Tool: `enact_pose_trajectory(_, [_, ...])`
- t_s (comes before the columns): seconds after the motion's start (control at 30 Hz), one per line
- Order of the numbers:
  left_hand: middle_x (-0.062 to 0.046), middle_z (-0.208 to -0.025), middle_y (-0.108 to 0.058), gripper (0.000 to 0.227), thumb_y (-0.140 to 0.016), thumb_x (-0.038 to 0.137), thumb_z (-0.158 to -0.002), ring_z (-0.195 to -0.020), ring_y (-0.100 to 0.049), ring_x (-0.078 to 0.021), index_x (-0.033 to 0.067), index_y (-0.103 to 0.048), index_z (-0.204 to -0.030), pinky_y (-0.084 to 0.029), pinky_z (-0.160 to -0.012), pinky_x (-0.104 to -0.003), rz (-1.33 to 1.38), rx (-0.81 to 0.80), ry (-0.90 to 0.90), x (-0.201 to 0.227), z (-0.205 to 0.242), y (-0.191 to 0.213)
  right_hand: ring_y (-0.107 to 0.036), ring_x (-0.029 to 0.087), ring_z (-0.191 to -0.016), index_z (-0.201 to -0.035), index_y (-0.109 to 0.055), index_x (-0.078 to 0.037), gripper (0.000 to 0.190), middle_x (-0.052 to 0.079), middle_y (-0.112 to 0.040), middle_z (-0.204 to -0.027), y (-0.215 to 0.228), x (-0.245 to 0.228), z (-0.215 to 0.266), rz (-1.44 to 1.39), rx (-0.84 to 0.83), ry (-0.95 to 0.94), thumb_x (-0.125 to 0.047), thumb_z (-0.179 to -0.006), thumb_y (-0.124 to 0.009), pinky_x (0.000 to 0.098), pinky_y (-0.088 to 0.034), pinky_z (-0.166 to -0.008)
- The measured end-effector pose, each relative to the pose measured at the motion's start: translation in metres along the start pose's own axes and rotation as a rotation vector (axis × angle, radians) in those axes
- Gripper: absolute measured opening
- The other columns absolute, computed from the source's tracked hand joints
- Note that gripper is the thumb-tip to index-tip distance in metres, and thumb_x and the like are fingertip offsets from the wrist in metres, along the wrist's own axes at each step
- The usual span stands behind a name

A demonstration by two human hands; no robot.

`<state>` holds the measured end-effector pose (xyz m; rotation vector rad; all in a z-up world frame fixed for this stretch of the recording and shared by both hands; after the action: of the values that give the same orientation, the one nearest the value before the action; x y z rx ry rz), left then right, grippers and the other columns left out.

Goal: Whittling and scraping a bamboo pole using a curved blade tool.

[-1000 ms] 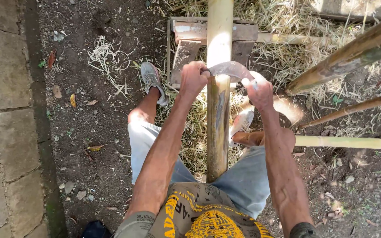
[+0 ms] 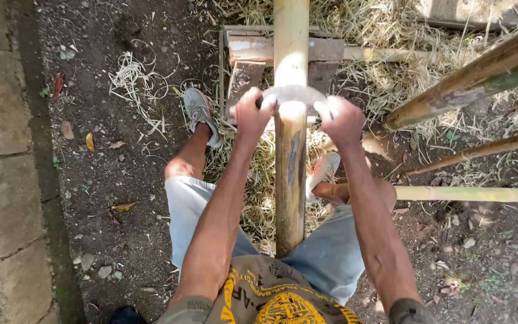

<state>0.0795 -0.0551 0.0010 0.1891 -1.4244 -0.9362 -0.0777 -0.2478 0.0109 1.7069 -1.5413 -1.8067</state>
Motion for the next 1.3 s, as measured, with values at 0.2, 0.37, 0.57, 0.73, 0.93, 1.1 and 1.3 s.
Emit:
enact_pose_trajectory(0.2, [-0.005,-0.074,-0.057,0.025,-0.07,0.031,-0.091,-0.068,-0.054,-0.0214,0.0119,-0.059,-0.078,-0.042,-0.072,-0.042,-0.062,0.012,-0.12,-0.003,0.006,0.002,-0.059,0.019,-0.049,-0.083,-0.071,-0.006,0.023,0.005,-0.064,-0.062,-0.028,0.01,0.042,-0.13,-0.004,-0.233,-0.024,-0.098,-0.073,0.0334,-0.046,-0.046])
enact_pose_trajectory(0.37, [-0.004,-0.076,-0.06,0.015,-0.069,0.028,-0.087,-0.069,-0.056,-0.0216,0.014,-0.066,-0.086,-0.045,-0.069,-0.042,-0.122,0.02,-0.138,-0.005,-0.011,-0.001,-0.06,0.023,-0.051,-0.089,-0.069,-0.003,0.023,0.008,-0.06,-0.062,-0.017,0.006,0.016,-0.093,0.081,-0.112,-0.026,-0.096,-0.072,0.0363,-0.048,-0.051])
enact_pose_trajectory(0.57, [-0.006,-0.084,-0.062,0.02,-0.068,0.028,-0.088,-0.078,-0.058,-0.0189,0.0085,-0.064,-0.09,-0.044,-0.081,-0.037,-0.102,0.001,-0.111,-0.015,-0.019,-0.008,-0.058,0.022,-0.056,-0.096,-0.071,-0.006,0.023,0.007,-0.06,-0.068,-0.026,0.016,0.022,-0.021,0.051,-0.018,-0.029,-0.098,-0.072,0.0371,-0.046,-0.055])
enact_pose_trajectory(0.73, [-0.012,-0.082,-0.059,0.022,-0.067,0.026,-0.096,-0.077,-0.051,-0.0227,0.0076,-0.065,-0.084,-0.039,-0.083,-0.041,-0.191,-0.137,-0.078,-0.004,0.06,0.02,-0.044,0.01,-0.045,-0.089,-0.072,-0.008,0.029,-0.004,-0.049,-0.055,-0.026,0.001,0.099,-0.092,0.046,-0.193,-0.036,-0.098,-0.071,0.0316,-0.035,-0.043])
enact_pose_trajectory(0.93, [-0.002,-0.08,-0.061,0.015,-0.057,0.024,-0.098,-0.067,-0.053,-0.0145,0.0126,-0.066,-0.098,-0.047,-0.062,-0.035,-0.057,-0.109,-0.012,-0.014,0.011,-0.004,-0.036,0.012,-0.043,-0.071,-0.06,-0.014,0.033,-0.003,-0.045,-0.055,-0.048,0.041,0.063,0.07,-0.019,-0.13,-0.028,-0.1,-0.065,0.0314,-0.03,-0.037])
enact_pose_trajectory(1.1, [-0.002,-0.073,-0.056,0.039,-0.056,0.042,-0.103,-0.06,-0.051,-0.0175,0.036,-0.054,-0.141,-0.051,-0.064,-0.043,-0.132,-0.386,0.356,-0.011,-0.006,-0.008,-0.043,0.006,-0.044,-0.073,-0.054,-0.012,0.032,-0.005,-0.049,-0.057,-0.067,0.05,0.055,-0.134,0.051,-0.262,-0.025,-0.101,-0.062,0.0284,-0.039,-0.037])
enact_pose_trajectory(1.3, [0.0,-0.072,-0.057,0.023,-0.072,0.03,-0.089,-0.07,-0.052,-0.0178,0.0122,-0.064,-0.076,-0.037,-0.076,-0.043,-0.19,-0.02,-0.298,0.016,0.037,0.015,-0.054,0.013,-0.053,-0.099,-0.073,-0.003,0.026,0.004,-0.058,-0.065,-0.004,-0.024,0.081,-0.08,0.156,-0.171,-0.029,-0.098,-0.074,0.0325,-0.045,-0.051])
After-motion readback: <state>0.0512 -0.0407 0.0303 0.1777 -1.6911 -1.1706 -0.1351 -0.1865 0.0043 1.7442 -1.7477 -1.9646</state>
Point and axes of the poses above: each hand's wrist, its own z-axis away from the middle knuckle, its own y-axis out of the back of the hand, x = y × z, the point moved 4 cm from there along -z, towards the middle knuckle
